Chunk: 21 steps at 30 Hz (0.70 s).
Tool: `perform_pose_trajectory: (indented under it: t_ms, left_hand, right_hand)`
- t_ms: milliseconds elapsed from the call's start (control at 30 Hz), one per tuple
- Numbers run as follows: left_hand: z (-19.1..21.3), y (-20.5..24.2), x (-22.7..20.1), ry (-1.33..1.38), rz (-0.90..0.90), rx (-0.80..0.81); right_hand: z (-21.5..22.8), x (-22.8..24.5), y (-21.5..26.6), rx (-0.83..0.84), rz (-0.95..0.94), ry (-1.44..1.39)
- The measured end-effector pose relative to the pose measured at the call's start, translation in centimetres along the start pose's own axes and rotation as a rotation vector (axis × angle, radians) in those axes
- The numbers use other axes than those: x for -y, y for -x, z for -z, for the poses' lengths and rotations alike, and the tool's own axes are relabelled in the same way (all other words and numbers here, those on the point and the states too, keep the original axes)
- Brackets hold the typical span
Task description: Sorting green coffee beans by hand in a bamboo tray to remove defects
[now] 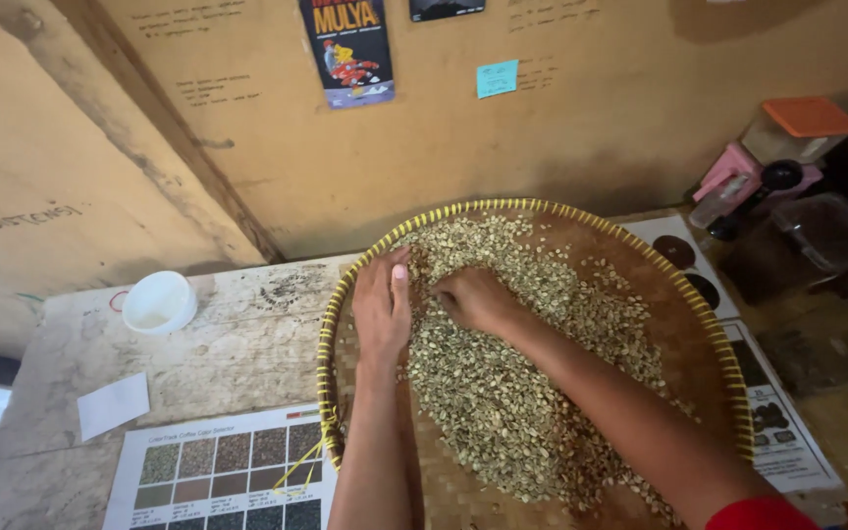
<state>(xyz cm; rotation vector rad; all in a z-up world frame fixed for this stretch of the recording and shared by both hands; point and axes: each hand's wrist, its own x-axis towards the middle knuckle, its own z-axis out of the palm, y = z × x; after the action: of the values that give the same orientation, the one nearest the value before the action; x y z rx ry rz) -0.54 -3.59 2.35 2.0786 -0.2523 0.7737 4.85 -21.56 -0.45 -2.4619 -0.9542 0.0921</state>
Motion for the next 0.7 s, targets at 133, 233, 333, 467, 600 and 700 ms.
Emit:
perform_pose_trajectory:
  t_ms: [133, 233, 333, 467, 600, 700]
  left_hand:
    - [-0.5, 0.3, 0.9, -0.007, -0.026, -0.018]
    - [-0.6, 0.4, 1.1, 0.000, -0.034, -0.029]
    - [-1.4, 0.6, 2.5, 0.004, -0.038, -0.023]
    - [-0.8, 0.6, 1.7, 0.007, -0.027, -0.019]
    - [-0.7, 0.4, 1.3, 0.024, -0.024, -0.026]
    - [-1.2, 0.6, 2.2, 0.032, -0.022, -0.024]
  right_hand:
    - [0.4, -0.3, -0.1, 0.031, -0.003, -0.055]
    - [0.6, 0.1, -0.3, 0.043, -0.051, -0.079]
    - [0.9, 0.9, -0.2, 0.056, -0.042, -0.081]
    - [-0.3, -0.6, -0.8, 0.091, -0.010, -0.054]
    - [-0.9, -1.3, -0.8, 0.108, -0.066, -0.166]
    - [0.3, -0.3, 0.1, 0.110, -0.229, -0.486]
